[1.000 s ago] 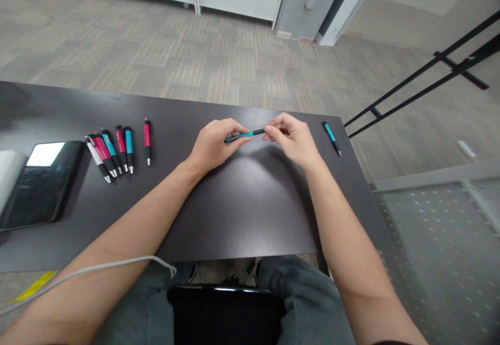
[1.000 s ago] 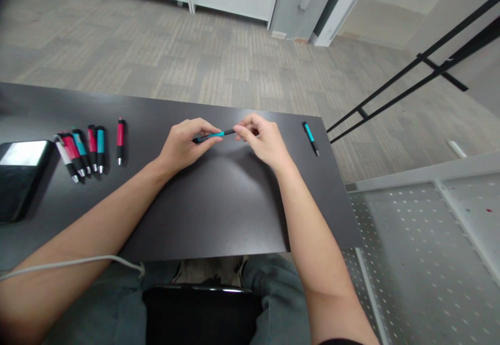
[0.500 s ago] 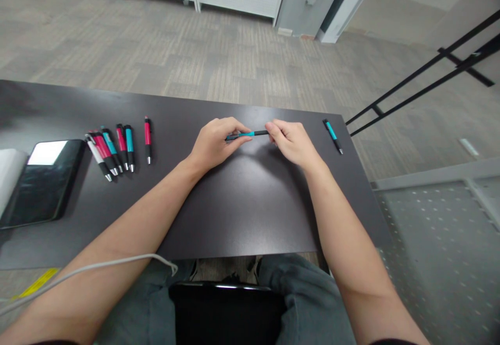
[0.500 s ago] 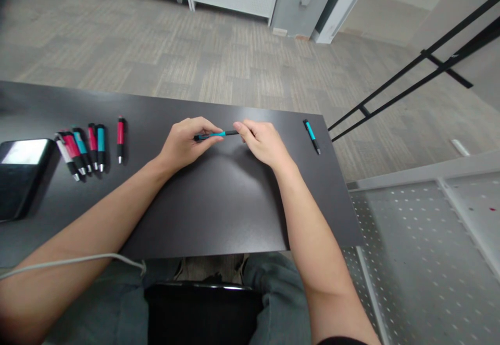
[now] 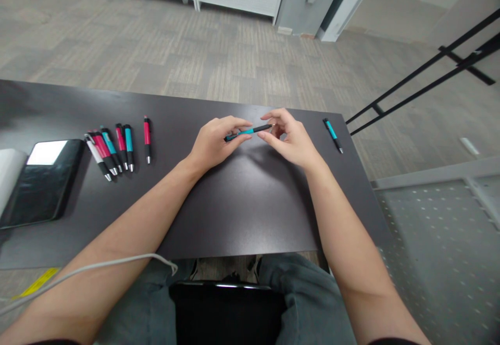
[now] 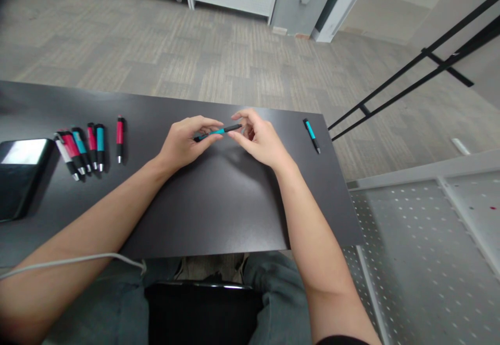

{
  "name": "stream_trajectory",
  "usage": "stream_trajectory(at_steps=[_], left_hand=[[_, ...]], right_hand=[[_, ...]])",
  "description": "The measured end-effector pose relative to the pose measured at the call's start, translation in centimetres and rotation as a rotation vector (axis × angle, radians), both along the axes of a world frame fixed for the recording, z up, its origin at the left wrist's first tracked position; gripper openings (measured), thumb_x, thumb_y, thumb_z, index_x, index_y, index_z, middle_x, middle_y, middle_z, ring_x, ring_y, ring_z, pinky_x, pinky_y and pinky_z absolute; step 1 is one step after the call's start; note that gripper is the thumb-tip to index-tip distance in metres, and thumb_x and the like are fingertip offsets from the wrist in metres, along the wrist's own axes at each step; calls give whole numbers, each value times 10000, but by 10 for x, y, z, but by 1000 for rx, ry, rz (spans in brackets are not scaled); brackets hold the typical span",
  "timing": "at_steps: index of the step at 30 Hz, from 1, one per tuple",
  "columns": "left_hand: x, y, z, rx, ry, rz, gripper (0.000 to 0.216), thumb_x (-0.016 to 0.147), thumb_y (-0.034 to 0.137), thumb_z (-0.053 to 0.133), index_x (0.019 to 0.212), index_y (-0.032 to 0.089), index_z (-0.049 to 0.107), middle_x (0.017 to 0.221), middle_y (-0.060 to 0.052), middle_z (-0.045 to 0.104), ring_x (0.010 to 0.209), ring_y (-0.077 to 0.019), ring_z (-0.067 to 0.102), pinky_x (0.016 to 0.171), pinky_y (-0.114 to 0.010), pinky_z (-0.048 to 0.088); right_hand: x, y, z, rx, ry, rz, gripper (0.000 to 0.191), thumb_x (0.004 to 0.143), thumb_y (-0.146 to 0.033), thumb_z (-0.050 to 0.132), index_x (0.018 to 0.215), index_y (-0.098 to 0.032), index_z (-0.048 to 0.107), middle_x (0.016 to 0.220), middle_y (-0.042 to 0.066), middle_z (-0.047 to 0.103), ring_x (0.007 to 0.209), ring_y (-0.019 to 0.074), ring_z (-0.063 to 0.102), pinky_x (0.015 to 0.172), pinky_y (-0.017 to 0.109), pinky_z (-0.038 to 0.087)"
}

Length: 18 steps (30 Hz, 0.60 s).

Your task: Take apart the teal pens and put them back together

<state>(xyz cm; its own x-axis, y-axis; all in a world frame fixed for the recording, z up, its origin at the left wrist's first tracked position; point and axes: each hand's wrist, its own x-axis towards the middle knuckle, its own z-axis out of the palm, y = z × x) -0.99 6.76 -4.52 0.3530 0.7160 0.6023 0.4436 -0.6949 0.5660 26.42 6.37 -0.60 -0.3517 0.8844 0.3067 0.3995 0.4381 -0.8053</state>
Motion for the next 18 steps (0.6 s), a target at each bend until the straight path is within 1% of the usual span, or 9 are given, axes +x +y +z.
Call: stream_trajectory(at_steps=[3, 5, 7, 10, 12, 18], left_hand=[[2, -2, 2, 48, -33, -9, 254, 1165, 388, 742, 1329, 261, 889, 1106, -72, 888, 956, -263, 812, 929, -412, 636], [2, -2, 3, 62, -31, 2, 229, 1153, 347, 722, 1290, 260, 884, 1101, -76, 871, 975, -269, 798, 935, -417, 638], [3, -3, 4, 63, -34, 12, 197, 1140, 331, 729, 1255, 260, 872, 1069, -70, 842, 941, -263, 769, 906, -408, 631], [4, -3, 3, 66, -51, 23, 156, 1144, 346, 745, 1211, 260, 857, 1005, -45, 785, 820, -226, 687, 797, -369, 586], [4, -3, 3, 70, -59, 27, 146, 1153, 360, 750, 1187, 261, 851, 1001, -39, 772, 777, -209, 644, 752, -353, 556], [4, -3, 3, 65, -59, 33, 157, 1157, 373, 760, 1189, 268, 872, 1047, -46, 792, 764, -200, 621, 779, -365, 570]], right_hand=[[-1, 1, -1, -62, 113, 1, 665, 959, -894, 950, 1228, -325, 736, 1018, 31, 836, 805, 235, 735, 779, 409, 663], [-1, 2, -1, -106, 179, -1, 634, 959, -881, 964, 1168, -325, 742, 1048, 39, 870, 827, 235, 770, 788, 402, 698], [-1, 2, -3, -123, 218, 6, 599, 955, -845, 997, 1122, -324, 754, 1044, 39, 884, 834, 236, 796, 792, 400, 717], [0, 2, -7, -127, 227, 19, 565, 940, -802, 1038, 1087, -322, 778, 1026, 36, 892, 839, 243, 824, 783, 401, 727], [0, 1, -9, -129, 223, 15, 559, 930, -794, 1052, 1076, -320, 794, 1019, 36, 895, 835, 245, 833, 774, 400, 728], [1, 0, -7, -101, 208, 14, 550, 925, -792, 1056, 1040, -308, 822, 1006, 40, 900, 798, 241, 824, 725, 386, 694]])
